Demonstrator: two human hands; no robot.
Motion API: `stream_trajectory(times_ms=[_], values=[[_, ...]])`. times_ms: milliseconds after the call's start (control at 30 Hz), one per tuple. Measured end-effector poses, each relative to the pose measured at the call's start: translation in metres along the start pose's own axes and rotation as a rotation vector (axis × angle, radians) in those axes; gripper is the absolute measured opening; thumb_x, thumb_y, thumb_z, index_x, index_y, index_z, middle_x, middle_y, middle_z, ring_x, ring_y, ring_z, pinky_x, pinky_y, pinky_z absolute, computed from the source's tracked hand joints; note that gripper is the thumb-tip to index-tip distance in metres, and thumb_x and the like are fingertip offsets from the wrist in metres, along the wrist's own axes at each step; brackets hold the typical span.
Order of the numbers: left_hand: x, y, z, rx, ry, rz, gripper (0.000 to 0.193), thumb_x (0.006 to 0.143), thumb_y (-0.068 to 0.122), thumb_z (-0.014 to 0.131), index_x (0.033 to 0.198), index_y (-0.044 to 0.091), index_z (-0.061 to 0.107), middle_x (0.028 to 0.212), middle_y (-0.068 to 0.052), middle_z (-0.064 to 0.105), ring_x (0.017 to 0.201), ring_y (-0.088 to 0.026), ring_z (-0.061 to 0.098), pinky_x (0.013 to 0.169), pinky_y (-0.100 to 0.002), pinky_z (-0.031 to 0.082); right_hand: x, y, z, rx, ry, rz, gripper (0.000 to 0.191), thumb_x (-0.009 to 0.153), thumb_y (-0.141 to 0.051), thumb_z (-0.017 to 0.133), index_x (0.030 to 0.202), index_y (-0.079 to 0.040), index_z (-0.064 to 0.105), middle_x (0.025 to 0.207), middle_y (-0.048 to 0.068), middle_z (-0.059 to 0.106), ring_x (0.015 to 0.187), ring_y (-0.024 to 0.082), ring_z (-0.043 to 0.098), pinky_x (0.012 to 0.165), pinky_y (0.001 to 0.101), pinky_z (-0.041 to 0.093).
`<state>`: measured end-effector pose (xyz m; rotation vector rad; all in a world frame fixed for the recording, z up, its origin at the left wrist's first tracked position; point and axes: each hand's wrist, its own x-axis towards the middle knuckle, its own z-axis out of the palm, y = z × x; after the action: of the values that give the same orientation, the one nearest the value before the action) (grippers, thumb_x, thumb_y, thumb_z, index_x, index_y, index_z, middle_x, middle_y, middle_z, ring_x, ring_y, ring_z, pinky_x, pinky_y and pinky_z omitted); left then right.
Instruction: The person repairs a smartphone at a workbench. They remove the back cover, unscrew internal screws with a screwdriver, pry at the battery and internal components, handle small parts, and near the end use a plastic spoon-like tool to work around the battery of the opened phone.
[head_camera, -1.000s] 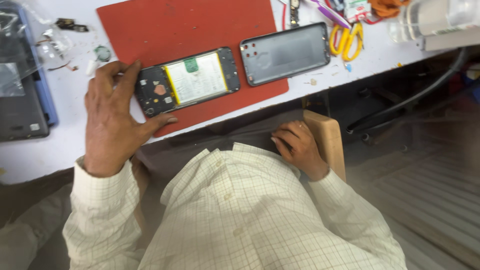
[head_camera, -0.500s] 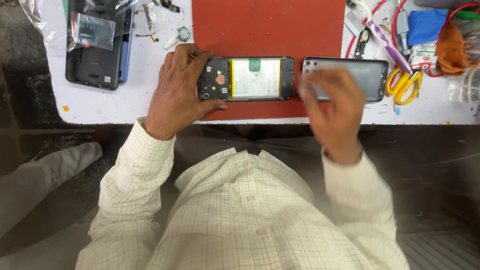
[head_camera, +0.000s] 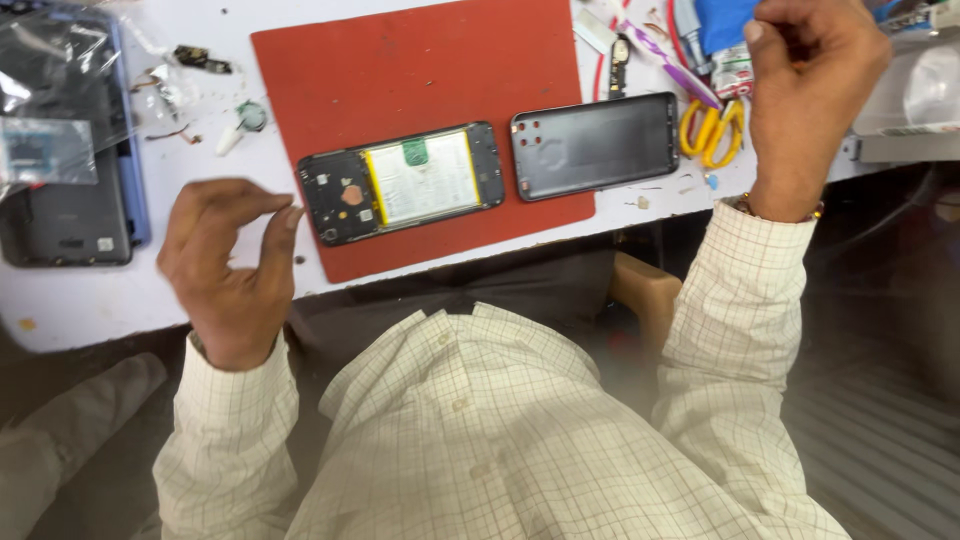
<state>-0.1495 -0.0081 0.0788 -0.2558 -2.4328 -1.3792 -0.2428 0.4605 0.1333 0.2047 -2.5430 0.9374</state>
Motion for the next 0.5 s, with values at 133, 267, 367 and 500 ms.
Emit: stream_trajectory(times_ms=[133,267,367,500], values=[[-0.007,0.006,0.003,-0.029,0.114,0.065,0.019,0.097,-0.012,0.081,0.107,-0.003,0.068,0.098,-0.015,0.068,0.089,-0.027,0.068,0.078,-0.033,0.052,-0.012,0.013,-0.016,-0.104,0.185,-0.072,0.017,0.094,0.020,0.071,0.107,0.008,0.070,0.100,0.009,0.069,0.079,0.010,0.066,0.070,0.0247,0.051],[-0.012,0.008,0.011,-0.088,0.143,0.081,0.019,0.096,-0.011,0.082,0.107,-0.001,0.070,0.094,-0.014,0.069,0.088,-0.026,0.068,0.078,-0.033,0.052,-0.012,0.011,-0.002,-0.058,0.082,-0.004,0.011,0.100,0.014,0.078,0.107,0.008,0.073,0.095,0.011,0.070,0.078,0.016,0.066,0.069,0.0275,0.049],[-0.012,0.009,0.013,-0.021,0.035,0.010,0.019,0.096,-0.008,0.082,0.105,0.002,0.070,0.095,-0.013,0.069,0.089,-0.026,0.067,0.078,-0.034,0.052,-0.003,0.010,0.021,-0.275,-0.073,-0.294,0.015,0.087,0.016,0.076,0.099,0.011,0.070,0.096,0.018,0.068,0.078,0.025,0.068,0.068,0.0328,0.051],[-0.003,0.011,0.017,-0.021,-0.015,-0.008,0.018,0.093,-0.005,0.081,0.105,0.003,0.071,0.103,-0.011,0.066,0.095,-0.026,0.066,0.080,-0.035,0.052,0.017,0.021,0.047,-0.492,-0.160,-0.332,0.017,0.080,0.004,0.084,0.091,0.007,0.071,0.087,0.016,0.068,0.077,0.030,0.065,0.069,0.0393,0.049]])
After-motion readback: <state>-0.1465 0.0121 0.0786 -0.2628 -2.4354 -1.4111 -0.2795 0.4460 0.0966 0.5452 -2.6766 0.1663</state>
